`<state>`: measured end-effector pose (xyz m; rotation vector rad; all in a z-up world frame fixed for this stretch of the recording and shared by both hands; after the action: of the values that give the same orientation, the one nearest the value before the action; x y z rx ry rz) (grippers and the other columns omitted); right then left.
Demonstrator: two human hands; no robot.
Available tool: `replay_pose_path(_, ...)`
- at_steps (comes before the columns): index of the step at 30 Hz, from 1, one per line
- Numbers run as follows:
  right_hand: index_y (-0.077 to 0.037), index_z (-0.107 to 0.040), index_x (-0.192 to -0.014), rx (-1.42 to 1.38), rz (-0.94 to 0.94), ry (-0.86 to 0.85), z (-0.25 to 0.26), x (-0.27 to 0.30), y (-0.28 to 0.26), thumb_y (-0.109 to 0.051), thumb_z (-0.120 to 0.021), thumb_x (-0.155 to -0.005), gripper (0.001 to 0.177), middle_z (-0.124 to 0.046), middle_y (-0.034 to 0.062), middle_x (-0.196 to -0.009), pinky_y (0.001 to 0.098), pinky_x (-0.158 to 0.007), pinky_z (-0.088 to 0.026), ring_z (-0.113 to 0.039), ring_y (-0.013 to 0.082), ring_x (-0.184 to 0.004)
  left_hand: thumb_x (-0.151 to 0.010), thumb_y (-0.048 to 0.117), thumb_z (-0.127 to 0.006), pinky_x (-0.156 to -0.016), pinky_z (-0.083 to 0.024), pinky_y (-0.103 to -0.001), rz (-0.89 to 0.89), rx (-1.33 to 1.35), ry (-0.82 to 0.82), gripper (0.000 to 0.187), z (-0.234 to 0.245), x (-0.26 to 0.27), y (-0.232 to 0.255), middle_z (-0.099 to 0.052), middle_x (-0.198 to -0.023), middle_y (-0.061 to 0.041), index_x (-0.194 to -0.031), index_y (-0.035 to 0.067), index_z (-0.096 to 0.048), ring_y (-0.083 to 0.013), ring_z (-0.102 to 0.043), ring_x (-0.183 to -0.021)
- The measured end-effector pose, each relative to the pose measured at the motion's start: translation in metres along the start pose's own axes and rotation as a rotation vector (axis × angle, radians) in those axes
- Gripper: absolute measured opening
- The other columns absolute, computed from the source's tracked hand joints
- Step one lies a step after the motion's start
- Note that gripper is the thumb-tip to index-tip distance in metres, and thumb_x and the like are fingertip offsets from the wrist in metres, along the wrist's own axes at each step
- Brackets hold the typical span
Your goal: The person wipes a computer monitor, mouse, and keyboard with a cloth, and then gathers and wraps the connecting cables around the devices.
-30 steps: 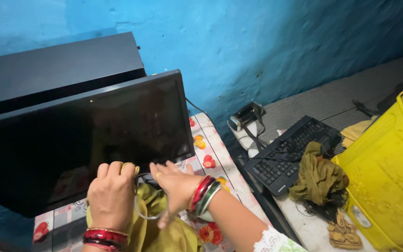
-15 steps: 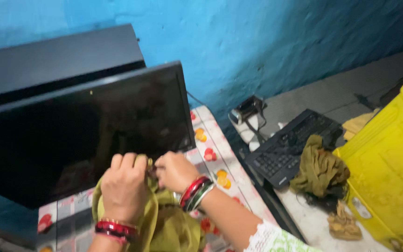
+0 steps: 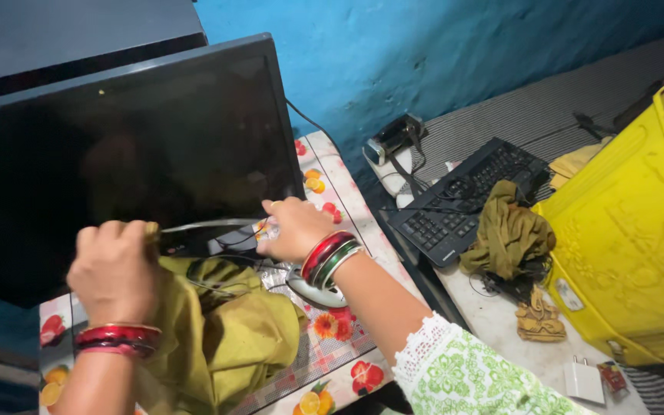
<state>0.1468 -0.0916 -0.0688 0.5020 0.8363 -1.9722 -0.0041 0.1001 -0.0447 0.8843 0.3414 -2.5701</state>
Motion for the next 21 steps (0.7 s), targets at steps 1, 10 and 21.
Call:
replay_pose_path(1,0.004,-0.077,-0.103,-0.057,-0.001,-0.059,-0.003,-0.002,-0.004,-0.043,-0.086,-0.058,0.065,-0.074,0.0186,-0.087,0.0519,-0.065,-0.054,-0.070,0.0407,-0.081,-0.092,0.018,-0.072,-0.071,-0.054,-0.040,-0.056,0.013,-0.005,0.002,0.004,-0.003,0.012,-0.066,-0.096,-0.002,-0.093,0.018,-0.071,-0.0268,-0.062,-0.096)
replay_pose_path(10,-0.006,-0.080,-0.084,-0.399,-0.415,-0.417,0.001,-0.015,-0.024,-0.025,-0.069,-0.086,0.022,-0.074,0.0093,-0.067,0.0385,-0.069,-0.056,-0.074,0.0253,-0.070,-0.084,0.012,-0.071,-0.071,-0.054,-0.039,-0.195,0.201,0.065,0.009,0.023,-0.018,0.065,-0.067,-0.095,-0.003,-0.093,0.015,-0.071,-0.0262,-0.062,-0.093)
replay_pose_path(21,-0.014,-0.074,-0.122,0.049,-0.399,-0.446,0.030,-0.004,0.035,-0.035,-0.084,-0.065,0.061,-0.072,0.0144,-0.118,0.0477,-0.087,-0.049,-0.064,0.0318,-0.106,-0.082,0.018,-0.076,-0.075,-0.055,-0.041,0.067,0.038,-0.061,0.018,-0.005,-0.001,-0.002,-0.068,-0.101,0.000,-0.100,0.018,-0.073,-0.0268,-0.062,-0.099)
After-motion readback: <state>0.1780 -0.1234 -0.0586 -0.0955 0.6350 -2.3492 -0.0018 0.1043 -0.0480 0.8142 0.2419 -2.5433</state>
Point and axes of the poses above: each hand's wrist, its own x-axis away from the middle knuckle, its own z-axis out of the back of the hand, y = z × x, the point moved 4 cm from there along -x, towards the middle knuckle
